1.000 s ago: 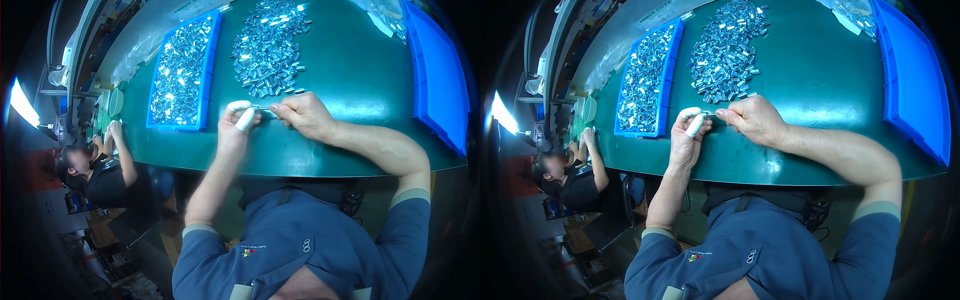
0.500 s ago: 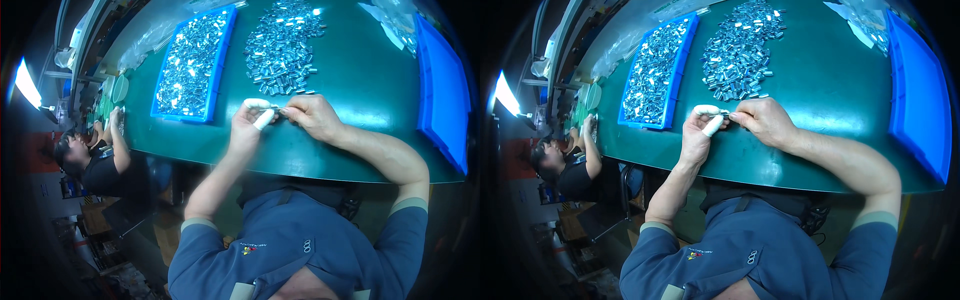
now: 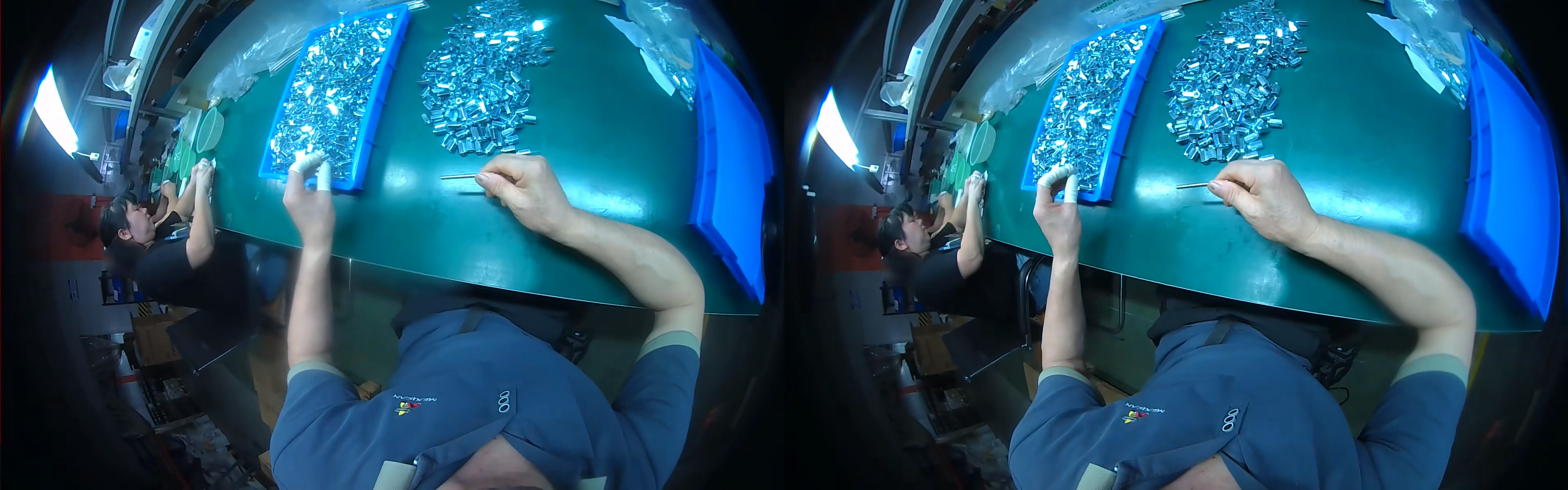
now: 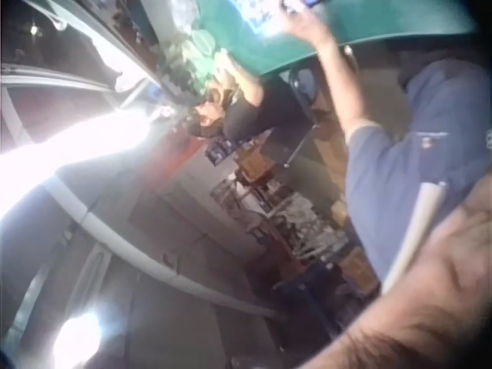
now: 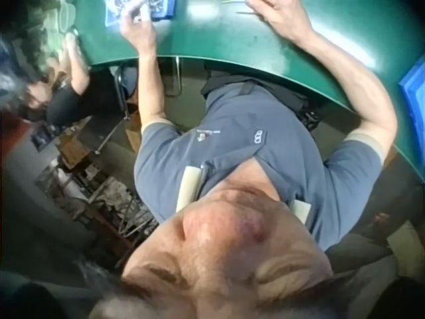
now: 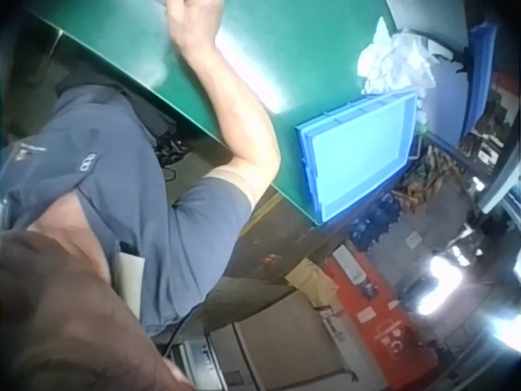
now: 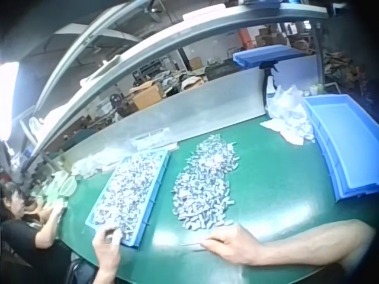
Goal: The person trims and sorts small metal parts by hand, placing them into a blue tray and onto a white paper, with scrap parts going into a scrap container.
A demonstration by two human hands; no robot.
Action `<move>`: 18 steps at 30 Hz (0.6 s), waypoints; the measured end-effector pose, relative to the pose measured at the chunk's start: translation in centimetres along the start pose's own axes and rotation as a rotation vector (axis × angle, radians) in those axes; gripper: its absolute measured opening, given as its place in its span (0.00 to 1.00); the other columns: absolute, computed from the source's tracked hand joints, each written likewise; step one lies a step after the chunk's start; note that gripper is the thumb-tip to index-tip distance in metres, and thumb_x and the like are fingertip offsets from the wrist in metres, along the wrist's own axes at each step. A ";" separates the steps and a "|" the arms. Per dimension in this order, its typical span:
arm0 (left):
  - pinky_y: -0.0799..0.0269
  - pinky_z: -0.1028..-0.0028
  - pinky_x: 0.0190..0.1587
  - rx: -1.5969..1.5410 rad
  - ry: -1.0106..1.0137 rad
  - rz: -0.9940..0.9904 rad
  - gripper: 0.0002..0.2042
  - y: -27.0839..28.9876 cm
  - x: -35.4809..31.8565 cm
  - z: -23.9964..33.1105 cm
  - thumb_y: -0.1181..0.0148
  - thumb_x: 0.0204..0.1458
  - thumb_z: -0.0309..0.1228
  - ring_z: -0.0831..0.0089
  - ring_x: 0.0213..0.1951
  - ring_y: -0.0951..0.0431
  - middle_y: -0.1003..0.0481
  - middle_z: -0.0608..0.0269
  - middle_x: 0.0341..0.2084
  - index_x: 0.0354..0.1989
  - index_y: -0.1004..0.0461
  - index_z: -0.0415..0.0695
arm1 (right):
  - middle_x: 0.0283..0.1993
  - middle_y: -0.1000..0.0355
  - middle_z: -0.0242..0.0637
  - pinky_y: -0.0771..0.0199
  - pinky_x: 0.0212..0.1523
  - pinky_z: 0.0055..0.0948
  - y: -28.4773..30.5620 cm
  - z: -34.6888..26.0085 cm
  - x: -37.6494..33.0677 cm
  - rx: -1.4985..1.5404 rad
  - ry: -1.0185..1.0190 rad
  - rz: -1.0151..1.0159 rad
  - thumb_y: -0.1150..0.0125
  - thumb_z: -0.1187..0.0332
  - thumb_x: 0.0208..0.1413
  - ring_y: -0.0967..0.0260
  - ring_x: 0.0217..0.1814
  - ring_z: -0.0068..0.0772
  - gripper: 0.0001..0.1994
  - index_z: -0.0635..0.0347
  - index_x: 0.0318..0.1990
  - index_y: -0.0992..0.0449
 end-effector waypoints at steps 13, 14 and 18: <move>0.25 0.61 0.50 0.198 -0.426 -0.397 0.14 -14.0 -1.0 9.1 0.31 0.51 0.21 0.55 0.46 0.21 0.21 0.54 0.41 0.48 0.20 0.41 | 0.34 0.20 0.42 0.24 0.37 0.37 -2.3 -1.5 -0.7 -0.180 0.264 -0.146 0.34 0.68 0.62 0.21 0.35 0.43 0.07 0.63 0.37 0.17; 0.25 0.61 0.50 0.191 -0.434 -0.403 0.14 -14.5 -1.0 9.2 0.31 0.51 0.21 0.55 0.46 0.21 0.21 0.54 0.41 0.48 0.20 0.41 | 0.34 0.20 0.42 0.23 0.37 0.37 -2.1 -1.6 -0.8 -0.177 0.275 -0.128 0.34 0.68 0.62 0.21 0.35 0.43 0.07 0.63 0.37 0.17; 0.25 0.63 0.46 0.121 -0.412 -0.408 0.11 -15.0 -1.2 8.2 0.30 0.51 0.20 0.57 0.43 0.20 0.21 0.55 0.38 0.43 0.20 0.41 | 0.34 0.20 0.43 0.24 0.36 0.36 -1.0 -1.6 -0.6 -0.175 0.258 -0.017 0.35 0.68 0.62 0.21 0.35 0.40 0.07 0.64 0.37 0.17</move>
Point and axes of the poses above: each hand's wrist, its own x-axis towards the middle knuckle, its own y-axis out of the back of the hand, z = x × y, the point moved 10 cm from there along x, towards the middle knuckle
